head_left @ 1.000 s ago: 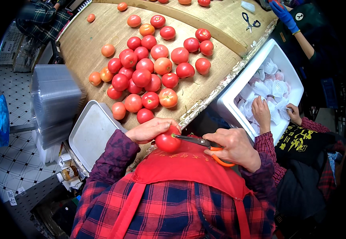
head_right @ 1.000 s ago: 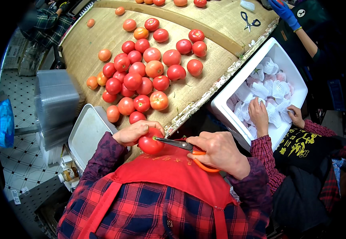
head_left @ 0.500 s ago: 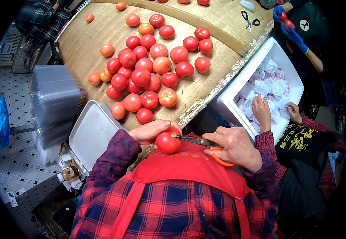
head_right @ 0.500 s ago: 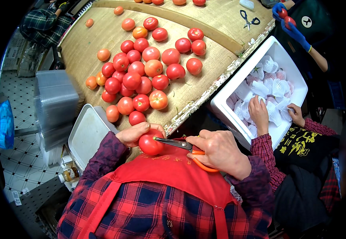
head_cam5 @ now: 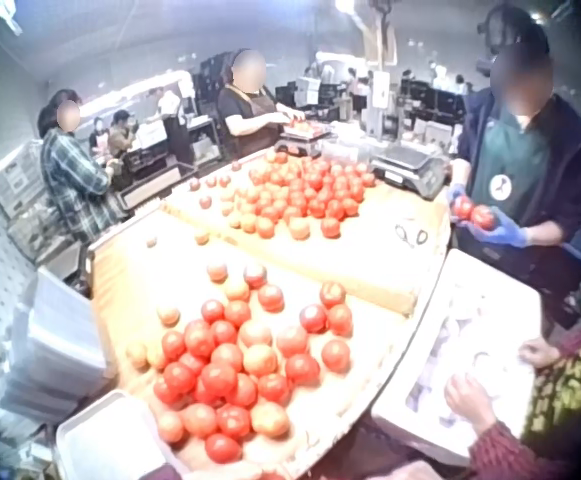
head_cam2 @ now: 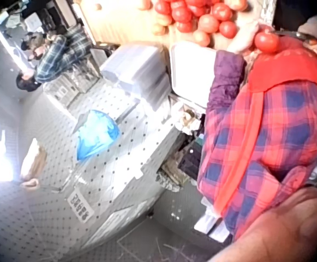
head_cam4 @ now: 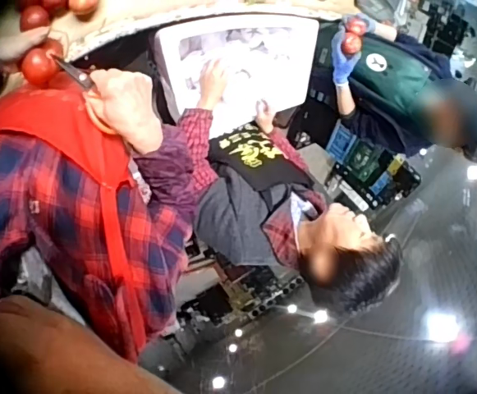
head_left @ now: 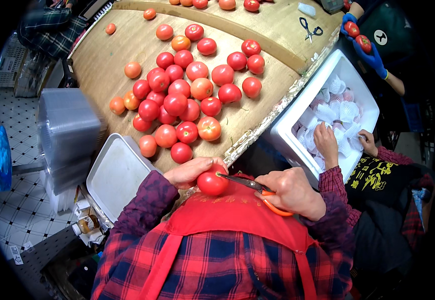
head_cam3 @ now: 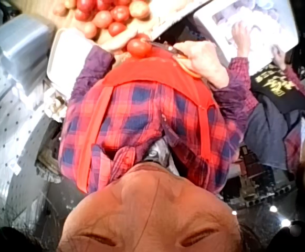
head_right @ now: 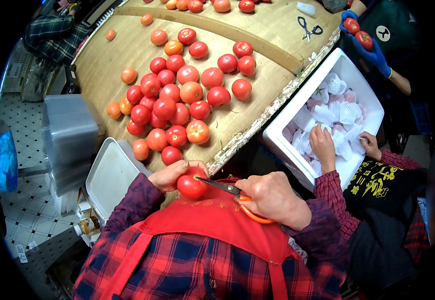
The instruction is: The person repeatedly picks tomatoes from a wooden table, uses scissors to trim the stems, and places each tomato into a white foam net before putting it into a white styrofoam box. Other workers are visible in the background performing similar tasks.
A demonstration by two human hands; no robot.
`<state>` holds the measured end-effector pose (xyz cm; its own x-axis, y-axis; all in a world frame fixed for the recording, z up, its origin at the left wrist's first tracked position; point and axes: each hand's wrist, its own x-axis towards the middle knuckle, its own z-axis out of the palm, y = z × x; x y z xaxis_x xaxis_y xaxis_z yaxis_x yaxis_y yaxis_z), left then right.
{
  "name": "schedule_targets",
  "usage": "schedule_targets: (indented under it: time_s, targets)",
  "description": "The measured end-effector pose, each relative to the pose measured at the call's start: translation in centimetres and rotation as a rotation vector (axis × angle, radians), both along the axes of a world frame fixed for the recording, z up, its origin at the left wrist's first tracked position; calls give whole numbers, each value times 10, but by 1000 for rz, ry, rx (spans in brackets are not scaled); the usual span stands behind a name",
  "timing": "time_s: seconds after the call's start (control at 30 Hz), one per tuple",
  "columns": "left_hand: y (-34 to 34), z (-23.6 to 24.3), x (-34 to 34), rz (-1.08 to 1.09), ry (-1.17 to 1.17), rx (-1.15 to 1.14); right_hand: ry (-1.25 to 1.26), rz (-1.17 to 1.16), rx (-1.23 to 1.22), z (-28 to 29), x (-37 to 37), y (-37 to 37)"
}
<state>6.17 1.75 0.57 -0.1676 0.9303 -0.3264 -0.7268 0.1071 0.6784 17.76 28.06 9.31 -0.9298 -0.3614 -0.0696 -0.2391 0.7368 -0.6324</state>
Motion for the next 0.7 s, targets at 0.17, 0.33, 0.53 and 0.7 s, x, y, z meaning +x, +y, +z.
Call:
schedule_targets:
  time_s: [0.17, 0.33, 0.53, 0.7]
  targets:
    - [-3, -3, 1, 33, 22, -14, 46, -241, -206, -11, -6, 6]
    - [-5, 1, -3, 186, 30, -134, -112, -459, -48, -53, -21, 20]
    - [-10, 7, -28, 503, 82, -234, -218, -544, 137, -126, -61, -2]
    - [-14, 17, -70, 660, 485, -340, -323, -569, 79, -148, -88, -31]
